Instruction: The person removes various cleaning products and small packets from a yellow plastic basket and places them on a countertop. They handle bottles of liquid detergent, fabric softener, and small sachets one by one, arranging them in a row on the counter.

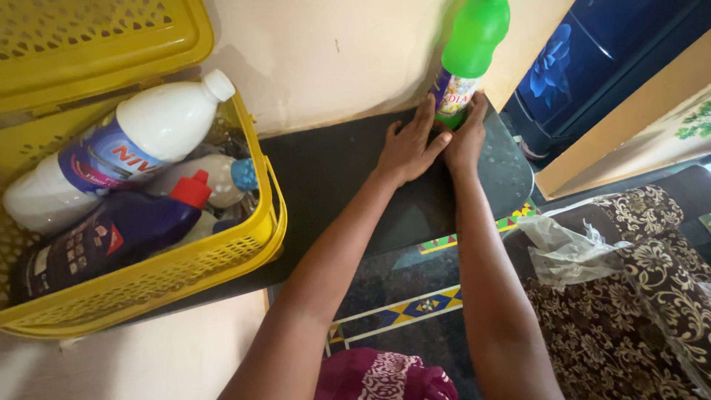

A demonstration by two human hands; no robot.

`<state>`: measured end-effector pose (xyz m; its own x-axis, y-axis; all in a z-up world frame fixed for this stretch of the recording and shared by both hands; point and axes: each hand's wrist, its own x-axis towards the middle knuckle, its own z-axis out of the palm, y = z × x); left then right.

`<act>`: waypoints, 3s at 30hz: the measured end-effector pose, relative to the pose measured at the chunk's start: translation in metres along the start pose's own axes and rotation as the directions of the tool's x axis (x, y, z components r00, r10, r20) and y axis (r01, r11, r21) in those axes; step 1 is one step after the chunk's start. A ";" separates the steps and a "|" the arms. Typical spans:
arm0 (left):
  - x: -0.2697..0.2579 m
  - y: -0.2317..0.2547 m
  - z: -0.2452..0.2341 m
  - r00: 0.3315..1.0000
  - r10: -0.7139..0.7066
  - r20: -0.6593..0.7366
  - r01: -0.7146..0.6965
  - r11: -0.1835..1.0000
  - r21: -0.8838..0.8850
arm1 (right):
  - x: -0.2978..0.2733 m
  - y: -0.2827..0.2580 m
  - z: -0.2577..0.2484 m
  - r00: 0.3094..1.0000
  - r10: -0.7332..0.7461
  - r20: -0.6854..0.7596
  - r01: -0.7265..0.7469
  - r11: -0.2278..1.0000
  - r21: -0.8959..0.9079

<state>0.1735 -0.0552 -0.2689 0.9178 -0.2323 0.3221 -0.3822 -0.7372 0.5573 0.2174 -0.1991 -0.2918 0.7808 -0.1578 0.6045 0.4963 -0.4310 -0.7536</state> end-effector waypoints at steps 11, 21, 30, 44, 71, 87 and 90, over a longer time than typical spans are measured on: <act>0.010 -0.003 0.010 0.996 -0.092 0.010 0.089 0.980 0.177 | 0.005 -0.014 0.000 0.995 0.082 -0.050 -0.086 0.992 -0.093; 0.011 0.000 -0.003 0.997 -0.072 0.022 0.068 0.985 0.159 | 0.007 -0.026 -0.001 0.985 0.134 -0.105 -0.144 0.985 -0.091; 0.015 0.000 -0.008 0.996 -0.071 0.047 0.060 0.978 0.202 | 0.006 -0.010 0.001 0.987 0.017 -0.158 -0.049 0.978 -0.203; 0.015 0.000 -0.003 0.993 -0.089 0.075 0.068 0.968 0.243 | 0.004 -0.007 -0.001 0.991 0.008 -0.135 -0.038 0.975 -0.218; -0.033 0.015 -0.020 0.981 -0.190 0.041 0.162 0.918 0.361 | -0.037 -0.006 -0.003 1.000 -0.016 -0.020 0.010 0.961 -0.276; -0.073 0.073 -0.101 0.943 0.011 -0.333 0.156 0.868 0.472 | -0.025 -0.154 -0.003 0.989 -0.100 0.105 0.087 0.989 0.123; -0.089 0.093 -0.132 0.923 0.023 -0.384 0.163 0.881 0.444 | -0.023 -0.196 -0.007 0.967 -0.034 0.254 -0.075 0.910 0.408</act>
<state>0.0424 -0.0195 -0.1445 0.7969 0.0128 0.6039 -0.1387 -0.9692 0.2036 0.1000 -0.1169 -0.1562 0.8339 0.0878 0.5448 0.5482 -0.0178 -0.8362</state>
